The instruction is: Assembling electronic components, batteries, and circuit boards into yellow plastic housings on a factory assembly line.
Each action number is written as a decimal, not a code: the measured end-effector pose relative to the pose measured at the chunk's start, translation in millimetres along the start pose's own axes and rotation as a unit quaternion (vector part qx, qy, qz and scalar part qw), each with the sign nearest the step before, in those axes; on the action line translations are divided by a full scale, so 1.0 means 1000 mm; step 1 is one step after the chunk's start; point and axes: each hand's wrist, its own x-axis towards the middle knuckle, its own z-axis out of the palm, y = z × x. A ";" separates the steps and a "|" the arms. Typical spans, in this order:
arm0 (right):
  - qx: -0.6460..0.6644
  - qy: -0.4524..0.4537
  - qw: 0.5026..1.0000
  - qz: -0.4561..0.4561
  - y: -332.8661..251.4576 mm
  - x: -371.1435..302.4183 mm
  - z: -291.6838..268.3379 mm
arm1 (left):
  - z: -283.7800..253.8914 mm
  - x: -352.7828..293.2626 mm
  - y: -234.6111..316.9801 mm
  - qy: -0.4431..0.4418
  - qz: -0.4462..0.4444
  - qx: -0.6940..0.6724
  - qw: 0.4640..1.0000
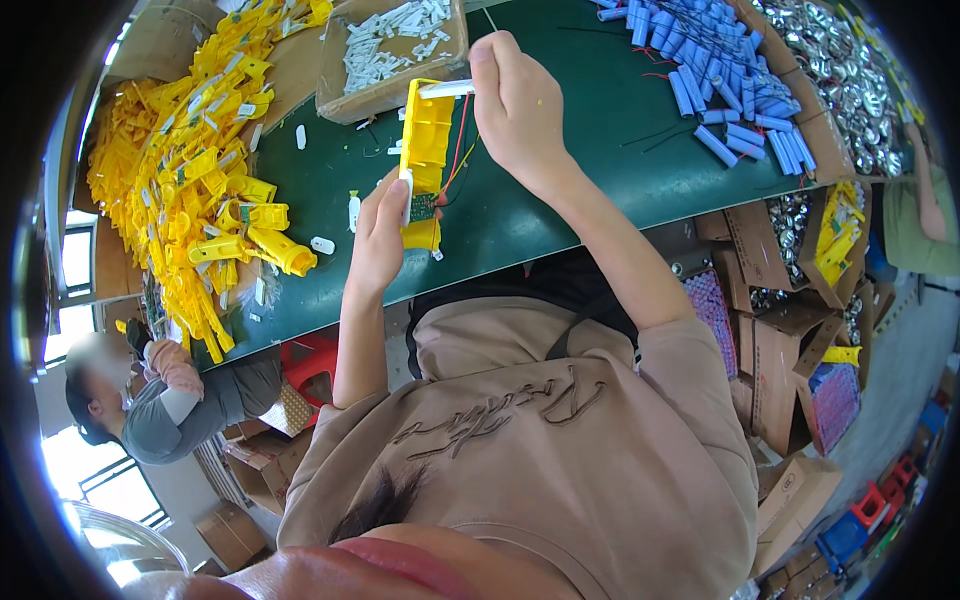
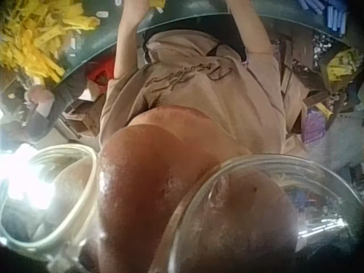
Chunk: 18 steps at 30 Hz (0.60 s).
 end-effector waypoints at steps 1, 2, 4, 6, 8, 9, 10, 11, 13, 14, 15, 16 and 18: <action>-0.003 0.002 1.000 0.001 0.000 -0.002 0.001 | 0.002 -0.001 0.000 0.001 -0.007 -0.007 1.000; 0.032 0.000 0.999 -0.024 0.002 -0.004 0.001 | 0.004 -0.001 -0.003 -0.003 -0.007 -0.007 1.000; 0.094 -0.006 0.992 -0.089 0.002 -0.008 0.001 | 0.007 -0.002 -0.009 -0.020 0.002 0.031 0.999; 0.066 -0.006 0.984 -0.164 0.006 -0.010 0.001 | 0.014 -0.005 -0.006 -0.026 -0.017 -0.023 0.999; -0.003 -0.001 0.961 -0.276 0.014 -0.014 0.000 | 0.018 -0.005 -0.006 -0.029 -0.033 -0.100 0.994; -0.003 0.000 0.961 -0.275 0.015 -0.017 -0.002 | 0.019 -0.006 -0.004 -0.031 -0.034 -0.100 0.994; 0.019 -0.018 0.964 -0.264 0.016 -0.019 -0.003 | 0.021 -0.007 -0.002 -0.022 -0.065 -0.143 0.987; 0.041 -0.037 0.966 -0.253 0.016 -0.020 -0.004 | 0.022 -0.007 -0.001 -0.013 -0.096 -0.186 0.978; 0.014 -0.043 0.960 -0.275 0.014 -0.016 -0.007 | 0.020 -0.007 -0.003 -0.006 -0.112 -0.212 0.971; -0.014 -0.048 0.954 -0.297 0.012 -0.013 -0.009 | 0.019 -0.007 -0.004 0.001 -0.127 -0.237 0.963; -0.013 -0.049 0.954 -0.297 0.013 -0.012 -0.011 | 0.018 -0.008 -0.005 0.002 -0.127 -0.237 0.963; -0.005 -0.064 0.955 -0.291 0.013 -0.012 -0.014 | 0.017 -0.009 -0.006 0.014 -0.125 -0.233 0.964; 0.004 -0.072 0.965 -0.253 0.011 -0.011 -0.019 | 0.016 -0.011 -0.005 0.028 -0.123 -0.230 0.965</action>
